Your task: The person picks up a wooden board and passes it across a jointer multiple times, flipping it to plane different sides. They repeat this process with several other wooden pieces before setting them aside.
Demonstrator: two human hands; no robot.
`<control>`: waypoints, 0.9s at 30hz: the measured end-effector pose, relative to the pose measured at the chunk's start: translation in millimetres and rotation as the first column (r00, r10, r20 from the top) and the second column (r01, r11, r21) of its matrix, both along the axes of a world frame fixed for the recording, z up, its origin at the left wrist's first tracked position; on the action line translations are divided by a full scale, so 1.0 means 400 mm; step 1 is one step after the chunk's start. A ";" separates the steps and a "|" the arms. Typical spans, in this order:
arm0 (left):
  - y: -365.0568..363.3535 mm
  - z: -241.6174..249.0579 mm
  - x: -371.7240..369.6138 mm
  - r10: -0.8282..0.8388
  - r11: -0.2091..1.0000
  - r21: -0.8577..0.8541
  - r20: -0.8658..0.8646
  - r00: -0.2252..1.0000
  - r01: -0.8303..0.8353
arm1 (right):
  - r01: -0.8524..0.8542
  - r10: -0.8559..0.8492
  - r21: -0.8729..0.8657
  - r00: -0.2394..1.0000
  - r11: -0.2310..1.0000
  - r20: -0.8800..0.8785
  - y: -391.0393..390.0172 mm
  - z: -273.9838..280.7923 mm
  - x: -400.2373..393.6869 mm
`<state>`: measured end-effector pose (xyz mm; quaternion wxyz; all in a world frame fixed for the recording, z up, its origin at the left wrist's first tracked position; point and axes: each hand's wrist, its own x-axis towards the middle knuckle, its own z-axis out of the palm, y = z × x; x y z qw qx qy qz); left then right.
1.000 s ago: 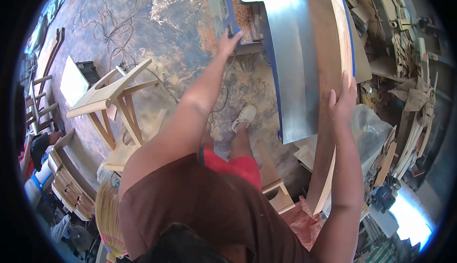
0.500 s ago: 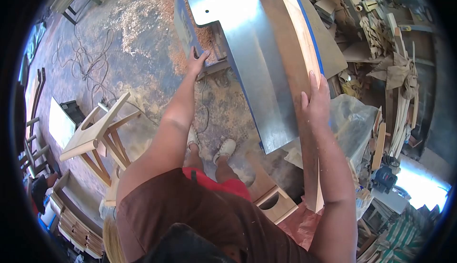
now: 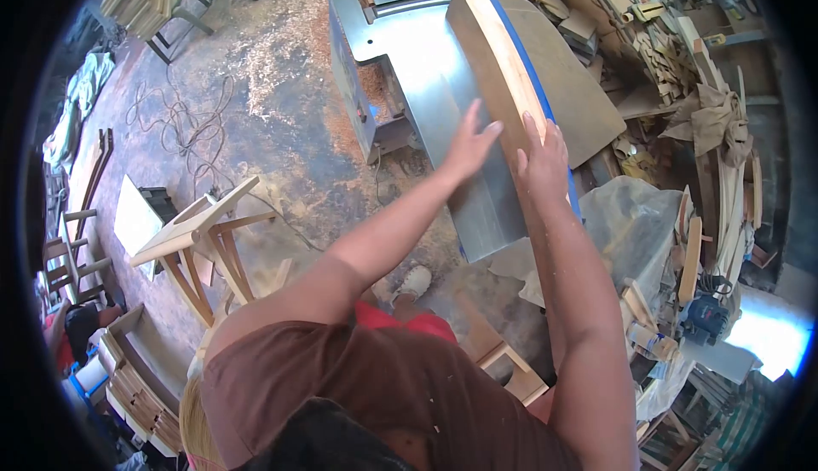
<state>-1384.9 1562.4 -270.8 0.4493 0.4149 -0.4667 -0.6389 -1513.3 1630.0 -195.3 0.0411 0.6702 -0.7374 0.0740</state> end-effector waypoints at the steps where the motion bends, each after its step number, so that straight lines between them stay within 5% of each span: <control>1: -0.012 0.023 -0.049 0.007 1.000 -0.013 0.007 1.000 -0.007 | -0.019 0.019 -0.017 1.000 1.000 -0.011 -0.002 -0.007 -0.011; 3: -0.031 0.072 -0.118 -0.090 0.988 0.138 0.182 0.979 0.065 | -0.034 0.033 -0.058 0.999 0.998 -0.014 -0.004 -0.026 -0.024; 6: -0.029 0.081 -0.163 -0.033 0.978 0.208 0.196 0.980 -0.009 | -0.036 0.034 -0.096 0.999 0.995 -0.025 0.000 -0.035 -0.037; 7: -0.029 0.080 -0.181 0.079 0.979 0.171 0.205 0.975 -0.115 | -0.042 0.041 -0.085 0.999 0.996 -0.008 0.002 -0.037 -0.042; 15: -0.051 0.100 -0.208 0.128 0.963 0.167 0.406 0.905 -0.211 | -0.152 0.162 -0.075 0.974 0.986 0.160 0.119 -0.031 -0.124; 22: -0.095 0.075 -0.191 0.097 0.980 0.110 0.451 0.887 -0.163 | -0.073 0.092 -0.140 0.986 0.987 0.139 0.174 0.004 -0.095; 27: -0.191 0.028 -0.186 0.097 0.964 0.206 0.314 0.944 -0.167 | -0.052 0.067 -0.113 0.990 0.992 0.126 0.097 0.007 -0.074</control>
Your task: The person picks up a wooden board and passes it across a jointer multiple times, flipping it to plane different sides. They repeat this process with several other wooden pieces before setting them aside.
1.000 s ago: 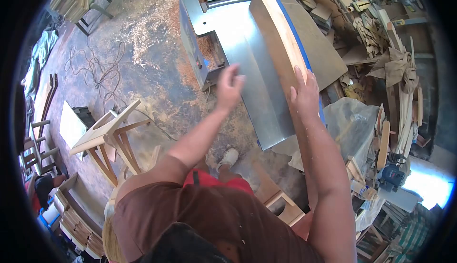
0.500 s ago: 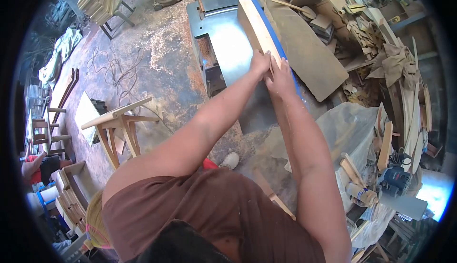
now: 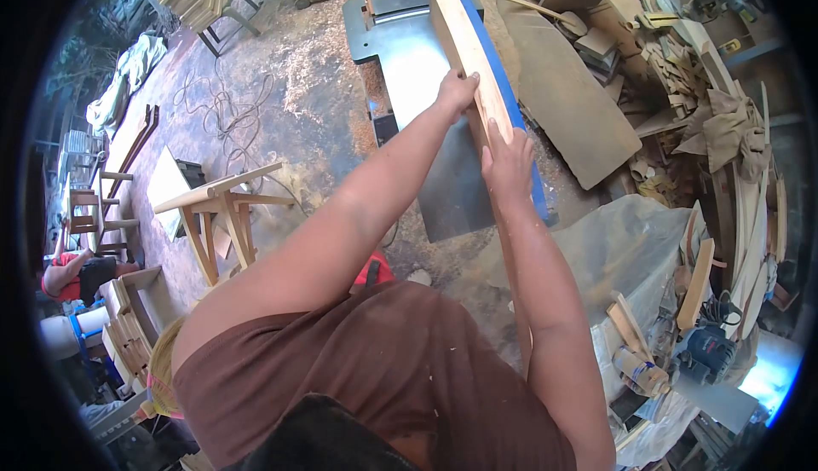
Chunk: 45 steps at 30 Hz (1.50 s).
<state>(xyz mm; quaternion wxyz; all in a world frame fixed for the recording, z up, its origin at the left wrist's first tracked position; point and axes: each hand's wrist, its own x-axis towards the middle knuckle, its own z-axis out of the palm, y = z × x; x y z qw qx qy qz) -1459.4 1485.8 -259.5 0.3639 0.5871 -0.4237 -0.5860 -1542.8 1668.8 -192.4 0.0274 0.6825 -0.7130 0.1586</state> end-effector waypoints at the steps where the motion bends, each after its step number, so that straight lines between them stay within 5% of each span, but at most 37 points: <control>1: -0.012 -0.005 0.001 -0.002 1.000 0.000 0.003 1.000 0.002 | 0.007 -0.008 -0.003 1.000 1.000 -0.018 -0.013 -0.002 0.001; 13: -0.153 -0.030 0.015 0.011 0.997 0.081 -0.174 0.985 0.003 | 0.016 -0.016 0.000 0.999 1.000 -0.030 -0.120 -0.009 0.024; 19: -0.211 0.004 0.043 0.019 0.999 -0.026 -0.005 1.000 -0.019 | 0.009 -0.009 -0.020 1.000 1.000 -0.020 -0.208 -0.015 0.043; 24: -0.222 -0.067 0.079 0.022 0.996 -0.069 -0.442 0.897 -0.058 | -0.006 0.003 -0.052 0.999 0.999 -0.050 -0.298 -0.040 0.048; 31: 0.125 -0.052 0.134 -0.193 0.968 0.029 -0.548 0.814 0.249 | -0.045 0.033 -0.113 0.994 0.993 -0.102 -0.420 -0.074 0.047; 33: 0.245 -0.062 0.107 -0.312 0.948 -0.103 -0.470 0.826 0.300 | -0.054 0.042 -0.121 0.994 0.991 -0.099 -0.458 -0.075 0.050; 35: 0.397 -0.047 0.047 -0.168 0.879 -0.462 -0.061 0.984 0.121 | -0.066 0.054 -0.124 0.994 0.990 -0.100 -0.497 -0.077 0.061; 39: 0.447 0.019 0.029 -0.173 0.859 -0.501 -0.086 0.981 0.108 | -0.044 0.033 -0.098 0.993 0.994 -0.110 -0.549 -0.071 0.075; 41: 0.437 0.032 0.028 -0.289 0.895 -0.366 -0.040 0.957 0.255 | -0.041 0.032 -0.093 0.994 0.995 -0.105 -0.576 -0.072 0.078; 45: 0.395 0.079 0.034 -0.290 0.926 -0.252 0.001 0.957 0.281 | -0.057 0.045 -0.092 0.991 0.994 -0.124 -0.629 -0.071 0.083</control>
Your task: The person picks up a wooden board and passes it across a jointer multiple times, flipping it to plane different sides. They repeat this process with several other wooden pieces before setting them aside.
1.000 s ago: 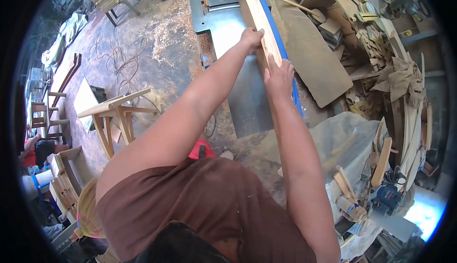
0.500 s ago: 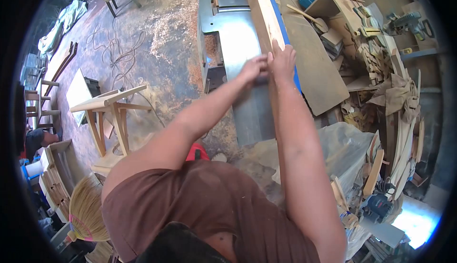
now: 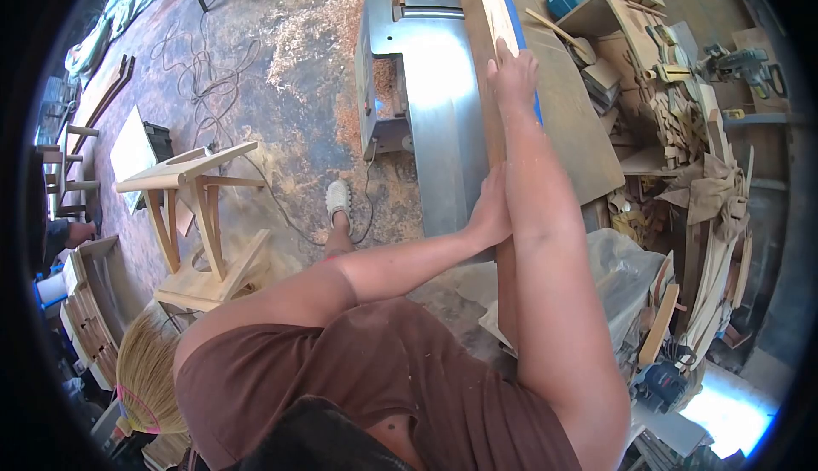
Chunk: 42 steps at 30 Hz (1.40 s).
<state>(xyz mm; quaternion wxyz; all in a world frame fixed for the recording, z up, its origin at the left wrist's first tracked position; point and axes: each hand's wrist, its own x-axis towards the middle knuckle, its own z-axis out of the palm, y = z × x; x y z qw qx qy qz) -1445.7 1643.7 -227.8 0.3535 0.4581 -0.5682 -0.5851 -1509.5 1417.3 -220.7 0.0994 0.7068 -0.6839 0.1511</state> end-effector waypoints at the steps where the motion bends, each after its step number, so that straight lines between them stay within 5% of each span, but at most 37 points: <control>1: -0.011 -0.011 -0.006 0.042 0.998 -0.044 0.022 0.999 -0.041 | -0.003 0.003 -0.006 1.000 1.000 0.007 -0.015 0.001 0.004; 8: -0.059 -0.059 -0.021 0.110 0.974 -0.202 0.020 0.994 -0.104 | 0.001 -0.001 0.004 1.000 1.000 -0.003 -0.069 -0.006 0.009; 27: -0.245 -0.043 0.025 0.121 0.980 -0.160 0.002 0.993 -0.119 | 0.001 0.000 0.019 0.999 1.000 -0.040 -0.281 -0.028 0.032; 42: -0.537 -0.046 0.076 0.230 0.893 -0.360 -0.152 0.961 -0.271 | 0.028 -0.024 0.048 0.997 0.998 -0.072 -0.565 -0.002 0.104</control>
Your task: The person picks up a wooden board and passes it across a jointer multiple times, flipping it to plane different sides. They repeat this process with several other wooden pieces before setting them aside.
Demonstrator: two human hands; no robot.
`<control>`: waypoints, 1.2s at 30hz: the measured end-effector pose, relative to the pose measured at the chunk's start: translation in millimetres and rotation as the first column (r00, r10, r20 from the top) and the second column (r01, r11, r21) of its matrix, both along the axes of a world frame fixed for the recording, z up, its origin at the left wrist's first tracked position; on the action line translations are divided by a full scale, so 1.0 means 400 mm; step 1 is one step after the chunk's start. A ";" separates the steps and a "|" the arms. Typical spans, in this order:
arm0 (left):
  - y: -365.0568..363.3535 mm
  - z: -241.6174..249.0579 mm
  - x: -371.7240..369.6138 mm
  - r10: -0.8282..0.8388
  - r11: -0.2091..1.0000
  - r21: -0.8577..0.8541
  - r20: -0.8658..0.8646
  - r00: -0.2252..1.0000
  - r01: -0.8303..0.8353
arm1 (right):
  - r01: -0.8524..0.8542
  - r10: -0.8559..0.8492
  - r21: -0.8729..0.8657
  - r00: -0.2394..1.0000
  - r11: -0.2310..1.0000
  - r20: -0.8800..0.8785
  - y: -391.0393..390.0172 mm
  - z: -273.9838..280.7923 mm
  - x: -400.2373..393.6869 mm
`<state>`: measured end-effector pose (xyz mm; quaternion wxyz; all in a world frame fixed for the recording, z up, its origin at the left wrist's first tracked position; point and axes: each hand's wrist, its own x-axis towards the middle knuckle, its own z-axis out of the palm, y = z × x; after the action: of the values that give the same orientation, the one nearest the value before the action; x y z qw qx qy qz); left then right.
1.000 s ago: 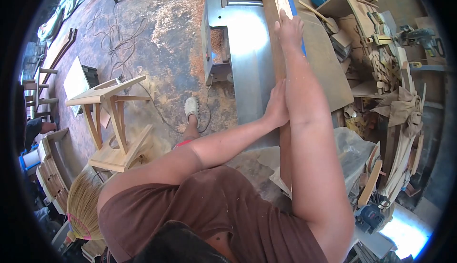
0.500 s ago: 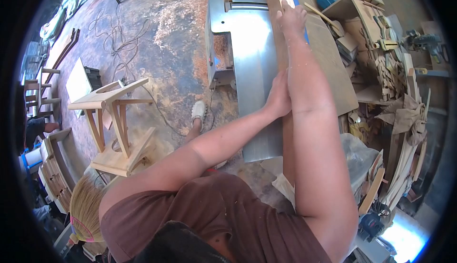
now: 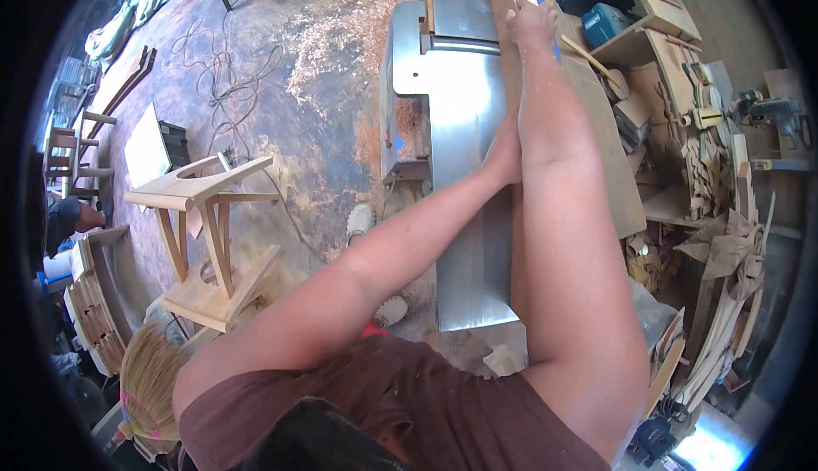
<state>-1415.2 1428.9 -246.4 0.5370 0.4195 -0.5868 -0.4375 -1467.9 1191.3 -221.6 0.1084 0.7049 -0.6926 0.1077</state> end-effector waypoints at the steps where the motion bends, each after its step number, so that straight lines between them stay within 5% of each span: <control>1: -0.019 -0.010 -0.001 -0.004 1.000 -0.006 0.001 1.000 0.004 | 0.017 -0.017 0.037 1.000 0.999 0.001 -0.016 0.008 0.004; 3: -0.034 -0.026 -0.007 -0.015 1.000 -0.007 -0.001 1.000 0.015 | -0.020 0.014 0.076 0.996 0.997 0.086 -0.033 0.021 -0.006; 5: -0.035 -0.031 -0.018 -0.013 0.984 0.177 0.171 0.985 -0.017 | -0.046 0.026 0.119 0.986 0.992 0.165 -0.010 0.030 -0.056; 7: -0.031 -0.028 -0.022 0.015 0.987 0.157 0.193 0.981 -0.045 | -0.353 0.249 0.044 0.735 0.934 0.630 0.110 0.036 -0.150; 8: -0.042 -0.023 -0.023 0.067 0.988 0.118 0.223 0.973 -0.095 | -0.389 0.281 0.096 0.795 0.916 0.538 0.260 0.080 -0.181; 9: -0.059 -0.049 -0.037 0.113 0.989 0.071 0.236 0.965 -0.133 | -0.348 0.334 -0.028 0.871 0.937 0.360 0.432 0.056 -0.224; 10: -0.062 -0.080 -0.057 0.156 0.985 0.029 0.248 0.956 -0.168 | -0.303 0.259 0.027 0.854 0.953 0.450 0.643 0.068 -0.224; 12: -0.070 -0.073 -0.044 0.117 0.991 0.030 0.238 0.964 -0.128 | -0.238 0.173 0.229 0.948 0.944 0.269 0.966 0.070 -0.223; 14: -0.081 -0.074 -0.039 0.079 0.994 0.049 0.268 0.960 -0.095 | -0.155 0.109 0.176 0.963 0.972 0.247 1.120 0.076 -0.196; 18: -0.114 -0.085 -0.031 0.060 0.998 0.009 0.228 0.972 -0.064 | -0.033 -0.003 0.149 0.972 0.988 0.235 1.087 0.081 -0.158; 20: -0.149 -0.077 -0.014 -0.088 0.989 0.140 0.245 0.966 0.054 | -0.035 0.007 0.113 0.972 0.993 0.236 1.070 0.069 -0.158; 25: -0.173 0.025 0.020 -0.154 0.956 0.285 0.295 0.943 0.068 | -0.019 0.005 0.065 0.975 0.998 0.222 1.003 0.060 -0.147; 29: -0.192 0.020 0.030 -0.144 0.963 0.263 0.321 0.936 0.058 | -0.008 -0.003 0.049 0.977 0.999 0.212 0.946 0.059 -0.134; 32: -0.169 -0.010 0.025 -0.087 0.974 0.221 0.162 0.983 0.049 | -0.016 0.009 0.033 0.981 0.999 0.196 0.886 0.042 -0.131; 34: -0.112 -0.017 0.039 -0.245 0.907 0.333 -0.083 0.966 0.258 | -0.033 0.028 0.021 0.982 0.999 0.188 0.840 0.029 -0.134; 36: -0.063 -0.057 0.050 -0.251 0.910 0.328 -0.053 0.967 0.254 | -0.054 0.052 0.005 0.981 0.999 0.185 0.796 0.021 -0.125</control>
<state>-1395.2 1403.6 -269.4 0.4005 0.4223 -0.5513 -0.5977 -1518.0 1509.8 -213.3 0.0371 0.7107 -0.6811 0.1721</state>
